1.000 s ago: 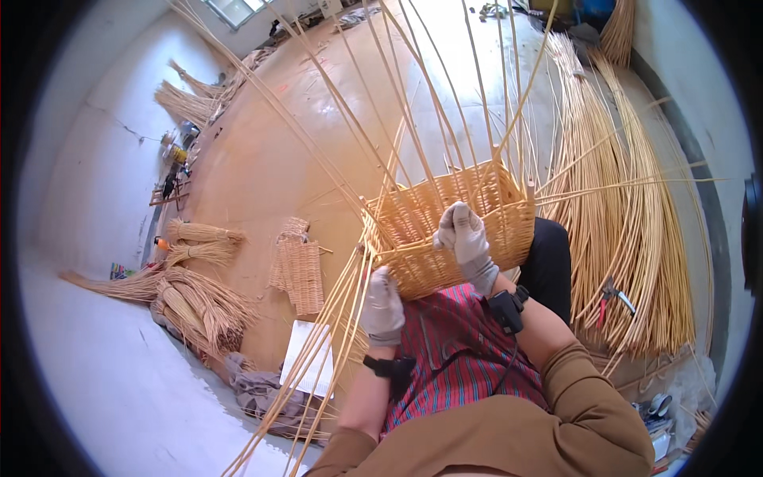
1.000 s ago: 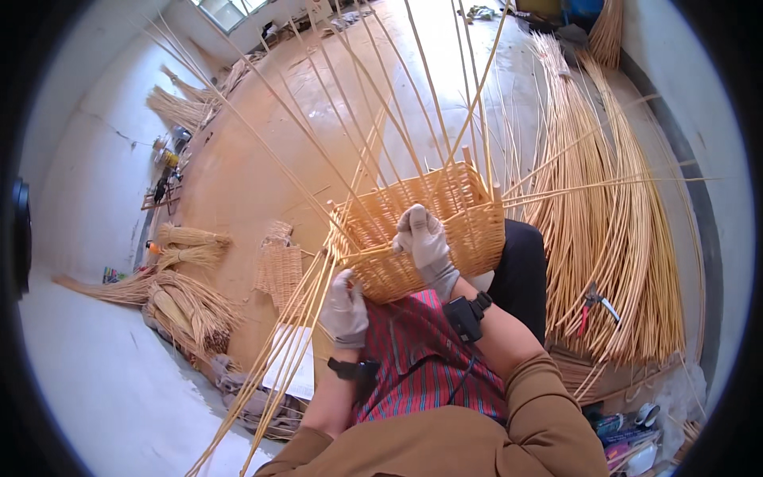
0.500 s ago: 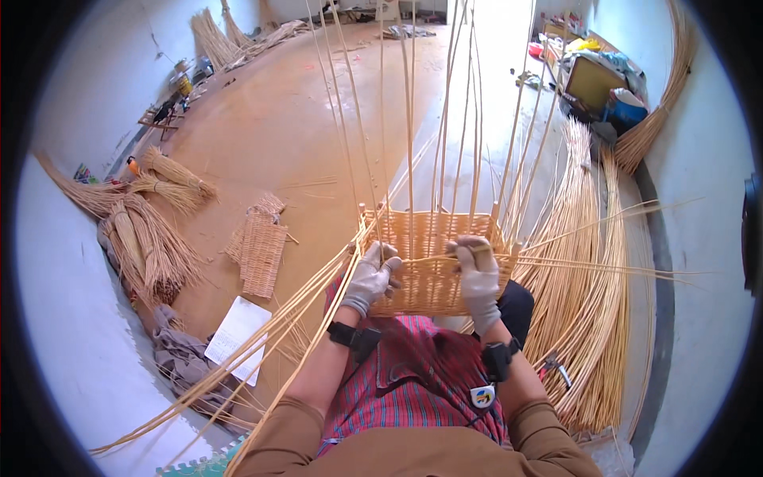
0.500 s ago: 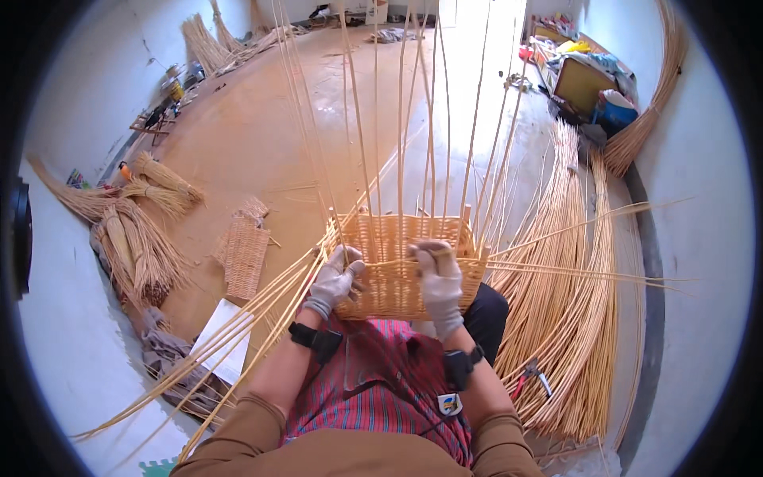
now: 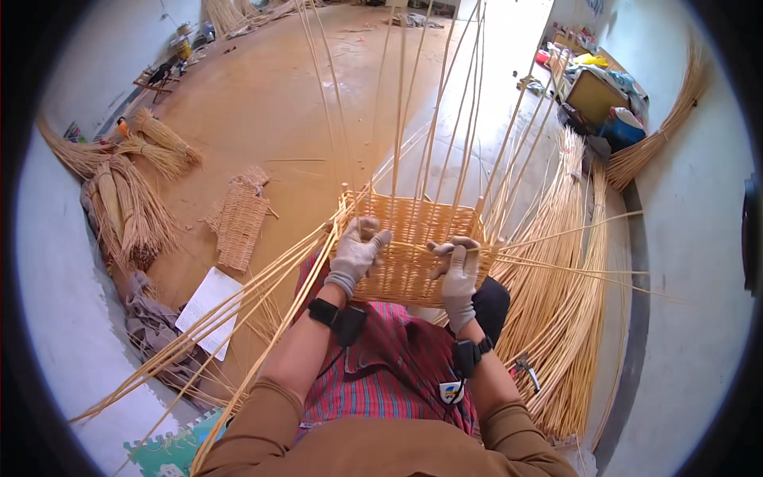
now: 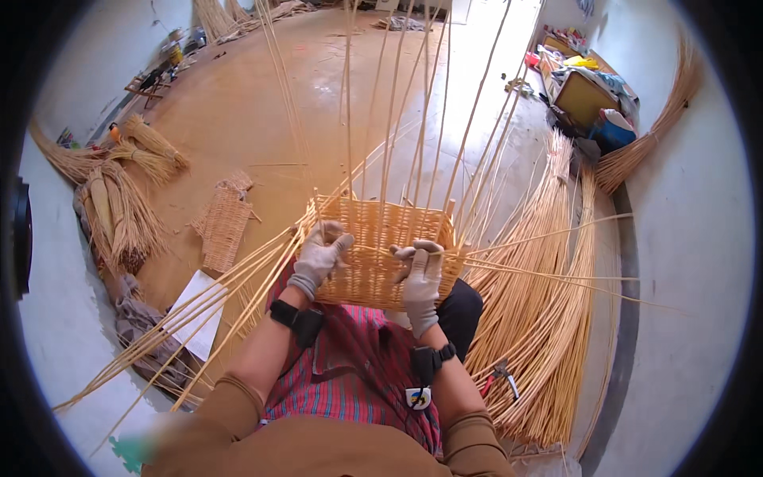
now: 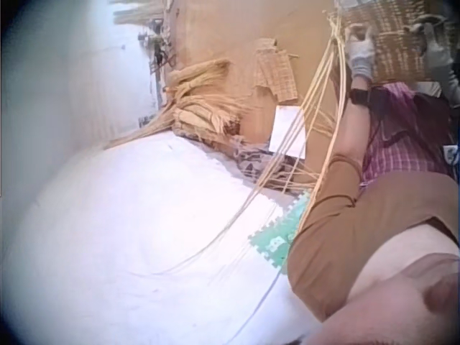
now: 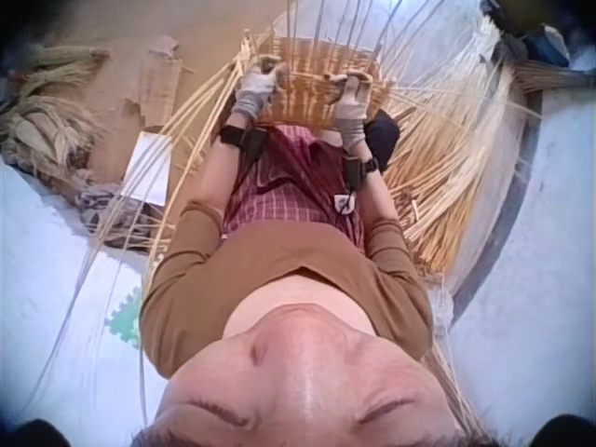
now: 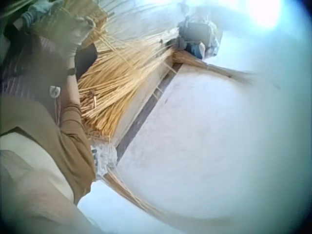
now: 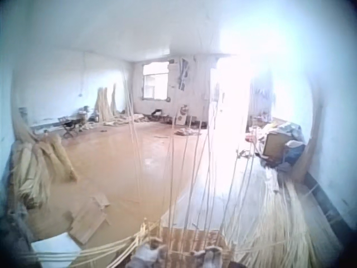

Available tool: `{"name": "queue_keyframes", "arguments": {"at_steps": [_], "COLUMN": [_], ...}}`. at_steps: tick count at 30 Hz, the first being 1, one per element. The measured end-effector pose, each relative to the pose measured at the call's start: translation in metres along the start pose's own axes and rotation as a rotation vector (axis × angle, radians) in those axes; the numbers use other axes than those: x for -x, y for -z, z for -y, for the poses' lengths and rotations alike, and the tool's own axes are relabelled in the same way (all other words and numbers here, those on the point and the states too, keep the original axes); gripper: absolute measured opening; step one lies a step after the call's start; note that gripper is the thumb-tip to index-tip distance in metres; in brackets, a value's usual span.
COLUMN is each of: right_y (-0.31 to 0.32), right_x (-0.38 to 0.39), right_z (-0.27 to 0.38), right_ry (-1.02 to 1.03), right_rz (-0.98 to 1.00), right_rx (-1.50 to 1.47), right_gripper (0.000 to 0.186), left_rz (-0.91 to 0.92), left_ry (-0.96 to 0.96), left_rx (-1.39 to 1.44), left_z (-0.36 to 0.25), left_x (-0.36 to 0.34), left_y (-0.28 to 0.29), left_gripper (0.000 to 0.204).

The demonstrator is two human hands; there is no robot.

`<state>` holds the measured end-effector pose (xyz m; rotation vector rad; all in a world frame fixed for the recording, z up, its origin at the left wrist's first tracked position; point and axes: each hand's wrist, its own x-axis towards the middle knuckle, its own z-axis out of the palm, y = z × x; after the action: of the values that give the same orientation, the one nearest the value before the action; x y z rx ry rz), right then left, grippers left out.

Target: The person weaves together thin wooden strips to form the walls of a rectangular basket.

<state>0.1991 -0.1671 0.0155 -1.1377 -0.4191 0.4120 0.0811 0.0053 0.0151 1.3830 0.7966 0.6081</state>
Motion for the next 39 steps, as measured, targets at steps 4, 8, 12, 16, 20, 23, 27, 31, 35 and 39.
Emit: {"name": "queue_keyframes", "arguments": {"at_steps": [4, 8, 12, 16, 20, 23, 27, 31, 35, 39], "right_y": [-0.032, 0.031, 0.075, 0.043, -0.023, 0.029, 0.098, 0.081, 0.059, 0.134], "right_x": [0.022, -0.008, -0.008, -0.026, -0.091, -0.085, -0.036, -0.014, 0.012, -0.034], "right_z": [0.007, 0.011, 0.006, 0.035, 0.068, 0.040, 0.021, 0.047, 0.057, 0.065], "right_ry": [0.283, -0.014, -0.012, 0.117, 0.772, 0.745, 0.222, 0.126, 0.162, 0.110], "right_rz": [0.167, -0.154, -0.241, -0.118, 0.164, 0.119, -0.024, -0.022, 0.059, -0.363], "right_rx": [-0.031, 0.184, 0.160, 0.215, 0.894, 0.637, 0.179, 0.275, 0.242, 0.215], "right_gripper": [0.010, 0.011, 0.012, 0.025, 0.037, 0.035, 0.026, 0.021, 0.015, 0.022], "left_rz": [-0.169, -0.266, -0.251, 0.341, 0.164, 0.144, 0.248, -0.066, -0.136, -0.207], "left_ry": [-0.037, -0.116, -0.728, -0.011, -0.104, -0.207, -0.091, -0.278, -0.237, -0.696], "left_rx": [-0.117, -0.236, -0.517, -0.546, -0.507, -0.514, -0.229, -0.752, -0.644, -0.200], "left_z": [0.018, -0.019, -0.016, -0.007, 0.012, 0.004, -0.002, -0.037, -0.024, -0.045], "left_x": [-0.011, 0.014, 0.033, -0.009, -0.004, -0.002, -0.011, -0.014, -0.022, 0.006], "left_y": [-0.020, -0.018, -0.036, -0.065, -0.071, -0.066, -0.068, -0.089, -0.095, -0.109], "left_gripper": [0.036, 0.031, 0.037, 0.037, 0.042, 0.045, 0.042, 0.048, 0.048, 0.032]}}
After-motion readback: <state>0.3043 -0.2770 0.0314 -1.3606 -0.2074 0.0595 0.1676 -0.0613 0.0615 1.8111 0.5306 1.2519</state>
